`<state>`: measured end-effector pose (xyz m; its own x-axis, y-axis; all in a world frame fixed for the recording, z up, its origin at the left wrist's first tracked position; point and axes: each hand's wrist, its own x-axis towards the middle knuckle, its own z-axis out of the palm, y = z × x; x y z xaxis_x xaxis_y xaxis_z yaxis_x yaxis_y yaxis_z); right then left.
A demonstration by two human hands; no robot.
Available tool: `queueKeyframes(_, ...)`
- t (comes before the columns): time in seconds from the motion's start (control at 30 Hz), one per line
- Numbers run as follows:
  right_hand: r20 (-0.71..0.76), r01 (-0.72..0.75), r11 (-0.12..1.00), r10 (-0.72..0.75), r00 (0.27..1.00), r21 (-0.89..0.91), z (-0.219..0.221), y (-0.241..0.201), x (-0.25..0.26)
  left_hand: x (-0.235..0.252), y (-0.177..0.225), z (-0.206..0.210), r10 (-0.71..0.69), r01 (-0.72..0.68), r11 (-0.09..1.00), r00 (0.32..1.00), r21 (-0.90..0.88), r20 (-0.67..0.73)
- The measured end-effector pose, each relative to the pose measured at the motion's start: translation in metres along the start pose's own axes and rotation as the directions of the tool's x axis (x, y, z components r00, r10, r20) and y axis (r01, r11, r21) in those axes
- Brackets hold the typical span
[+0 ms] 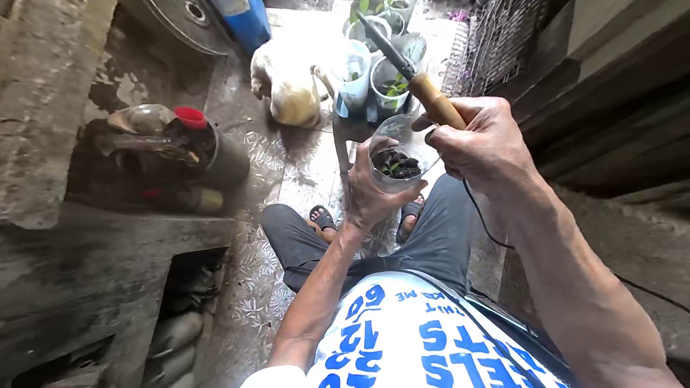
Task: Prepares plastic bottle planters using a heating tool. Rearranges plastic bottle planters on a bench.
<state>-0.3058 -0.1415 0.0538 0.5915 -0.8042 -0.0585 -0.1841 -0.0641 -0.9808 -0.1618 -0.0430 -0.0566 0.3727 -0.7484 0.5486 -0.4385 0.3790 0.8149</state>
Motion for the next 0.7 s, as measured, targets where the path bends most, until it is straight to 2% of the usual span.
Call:
queueKeyframes(0.1,0.076,0.042,0.999,-0.042,0.996,0.005,0.000,-0.013,0.005,0.012,0.001,-0.021,0.052,-0.018,0.987,0.977,-0.158,0.209)
queueKeyframes(0.2,0.154,0.053,0.999,-0.050,0.987,-0.014,0.001,-0.025,0.013,0.033,0.006,-0.038,0.096,0.050,0.945,0.903,-0.323,0.419)
queueKeyframes(0.27,0.179,0.027,1.000,-0.025,0.984,-0.009,0.002,-0.033,0.021,0.050,0.005,-0.040,0.147,0.076,0.912,0.857,-0.404,0.494)
queueKeyframes(0.33,0.170,-0.009,1.000,0.006,0.985,0.016,0.001,-0.041,0.028,0.060,-0.005,-0.035,0.190,0.069,0.887,0.847,-0.457,0.497)
queueKeyframes(0.43,0.138,-0.001,0.996,-0.011,0.990,0.089,-0.001,-0.042,0.040,0.068,-0.019,-0.025,0.193,0.054,0.855,0.890,-0.516,0.413)
queueKeyframes(0.6,0.060,0.077,0.983,-0.088,0.994,0.167,-0.012,-0.030,0.043,0.071,-0.012,-0.027,0.008,0.168,0.871,0.934,-0.462,0.356)
queueKeyframes(0.7,-0.063,0.100,0.989,-0.094,0.994,0.113,-0.022,-0.020,0.023,0.075,-0.013,-0.035,-0.112,0.266,0.809,0.945,-0.524,0.307)
